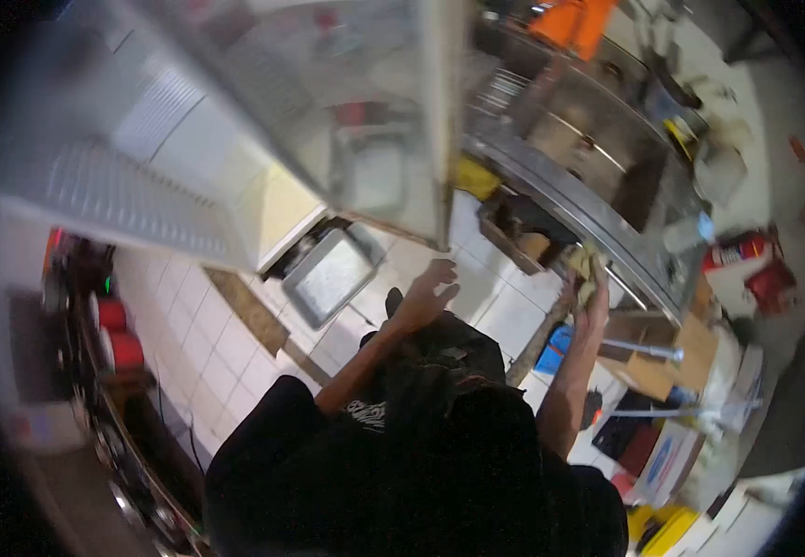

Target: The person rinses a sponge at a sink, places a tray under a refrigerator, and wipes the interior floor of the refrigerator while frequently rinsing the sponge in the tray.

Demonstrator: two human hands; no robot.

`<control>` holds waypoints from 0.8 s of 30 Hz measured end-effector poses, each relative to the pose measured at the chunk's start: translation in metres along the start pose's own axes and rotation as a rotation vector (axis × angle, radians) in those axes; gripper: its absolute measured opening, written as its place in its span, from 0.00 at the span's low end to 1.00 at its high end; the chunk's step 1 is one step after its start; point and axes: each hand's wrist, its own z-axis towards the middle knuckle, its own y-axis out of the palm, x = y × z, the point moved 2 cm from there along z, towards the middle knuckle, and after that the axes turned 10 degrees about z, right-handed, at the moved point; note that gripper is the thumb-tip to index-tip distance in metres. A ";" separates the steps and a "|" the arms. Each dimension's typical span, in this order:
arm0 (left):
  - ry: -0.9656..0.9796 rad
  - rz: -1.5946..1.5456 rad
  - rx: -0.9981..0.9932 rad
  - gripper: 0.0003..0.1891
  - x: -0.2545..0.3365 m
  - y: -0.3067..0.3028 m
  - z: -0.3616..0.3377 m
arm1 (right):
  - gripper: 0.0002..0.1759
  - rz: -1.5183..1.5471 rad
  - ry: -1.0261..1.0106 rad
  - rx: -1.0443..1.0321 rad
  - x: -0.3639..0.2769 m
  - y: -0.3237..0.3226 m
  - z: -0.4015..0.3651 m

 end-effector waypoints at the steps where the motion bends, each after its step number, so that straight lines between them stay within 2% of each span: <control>1: -0.117 -0.098 -0.055 0.20 0.012 0.003 0.011 | 0.23 -0.092 -0.052 -0.004 -0.013 0.013 0.010; 2: -0.247 -0.186 -0.104 0.20 0.021 0.002 0.019 | 0.23 -0.090 -0.101 -0.047 -0.024 0.024 0.023; 5: -0.159 -0.228 -0.123 0.21 0.009 0.023 0.048 | 0.22 -0.094 -0.238 -0.076 -0.051 0.038 0.069; 7: -0.149 -0.250 -0.130 0.21 0.022 0.026 0.072 | 0.21 -0.108 -0.312 -0.076 -0.065 0.053 0.105; 10: -0.107 -0.341 -0.135 0.21 0.029 0.042 0.114 | 0.17 -0.079 -0.310 0.071 -0.080 0.073 0.155; 13: -0.083 -0.483 -0.138 0.19 0.031 0.057 0.162 | 0.19 -0.393 -0.374 0.189 -0.087 0.102 0.199; 14: -0.086 -0.483 -0.157 0.19 0.029 0.057 0.182 | 0.19 -0.389 -0.379 0.207 -0.089 0.102 0.217; 16: -0.029 -0.322 -0.113 0.20 0.036 0.055 0.222 | 0.21 -0.724 -0.290 0.341 -0.079 0.077 0.271; 17: -0.136 -0.389 -0.075 0.19 0.037 0.059 0.242 | 0.20 -0.812 -0.501 0.314 -0.066 0.039 0.317; 18: -0.136 -0.390 -0.075 0.19 0.038 0.060 0.264 | 0.20 -0.812 -0.502 0.313 -0.068 0.051 0.324; 20: -0.157 -0.510 -0.076 0.20 0.041 0.055 0.297 | 0.19 -0.841 -0.227 0.467 -0.059 0.073 0.320; 21: -0.210 -0.383 -0.050 0.23 0.045 0.049 0.313 | 0.22 -0.834 -0.318 0.426 -0.049 0.054 0.340; 22: -0.224 -0.383 -0.043 0.23 0.042 0.048 0.324 | 0.22 -0.842 -0.305 0.422 -0.040 0.033 0.360; 24: -0.280 -0.553 0.020 0.28 0.030 0.049 0.348 | 0.33 -1.339 -0.544 0.367 -0.034 0.014 0.392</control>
